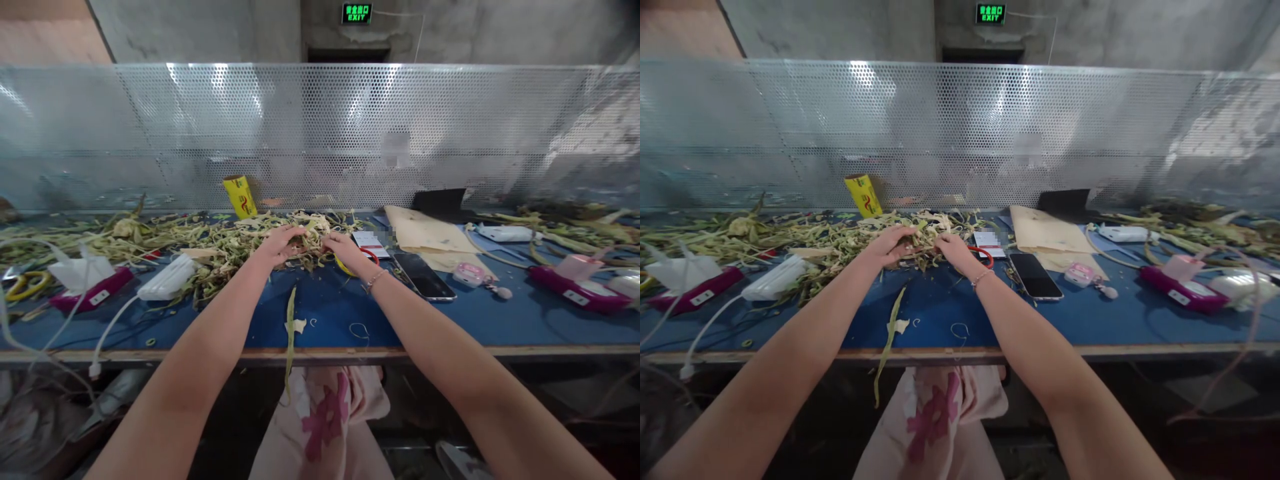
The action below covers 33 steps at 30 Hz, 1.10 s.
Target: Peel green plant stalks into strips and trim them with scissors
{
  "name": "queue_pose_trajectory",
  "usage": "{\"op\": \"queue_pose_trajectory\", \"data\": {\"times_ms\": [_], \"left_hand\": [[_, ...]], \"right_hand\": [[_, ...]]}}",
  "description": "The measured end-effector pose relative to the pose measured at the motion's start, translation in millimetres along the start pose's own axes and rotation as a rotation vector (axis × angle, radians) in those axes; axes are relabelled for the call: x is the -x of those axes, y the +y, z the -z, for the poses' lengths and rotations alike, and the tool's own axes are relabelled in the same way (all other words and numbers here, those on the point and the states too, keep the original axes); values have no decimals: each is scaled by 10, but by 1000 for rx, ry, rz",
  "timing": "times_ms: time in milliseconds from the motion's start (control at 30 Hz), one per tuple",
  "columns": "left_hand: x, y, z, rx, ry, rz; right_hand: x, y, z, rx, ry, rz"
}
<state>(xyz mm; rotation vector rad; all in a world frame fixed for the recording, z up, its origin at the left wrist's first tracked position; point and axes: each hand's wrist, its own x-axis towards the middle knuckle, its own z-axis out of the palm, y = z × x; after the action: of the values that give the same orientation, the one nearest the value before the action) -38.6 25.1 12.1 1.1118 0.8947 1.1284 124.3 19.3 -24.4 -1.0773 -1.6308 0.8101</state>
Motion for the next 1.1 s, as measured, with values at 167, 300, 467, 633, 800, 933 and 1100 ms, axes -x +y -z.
{"op": "queue_pose_trajectory", "data": {"times_ms": [167, 300, 467, 633, 800, 933, 1100], "left_hand": [[5, -56, -27, -11, -133, -69], [21, -106, -119, 10, -155, -113], [115, -79, -220, 42, -209, -40], [140, -5, -228, 160, -187, -106], [73, 10, -249, 375, 5, -124], [31, -33, -251, 371, 94, -101], [47, -86, -283, 319, 132, -98]], "right_hand": [[-26, -2, 19, -364, 67, -157], [-13, -31, -28, -409, -4, -134], [-35, 17, -24, -356, 29, -103], [-59, 99, 57, 43, 118, -43], [36, 15, 54, 452, 237, 316], [154, -159, 5, 579, 189, 598], [195, -247, -74, 657, 62, 699]]}}
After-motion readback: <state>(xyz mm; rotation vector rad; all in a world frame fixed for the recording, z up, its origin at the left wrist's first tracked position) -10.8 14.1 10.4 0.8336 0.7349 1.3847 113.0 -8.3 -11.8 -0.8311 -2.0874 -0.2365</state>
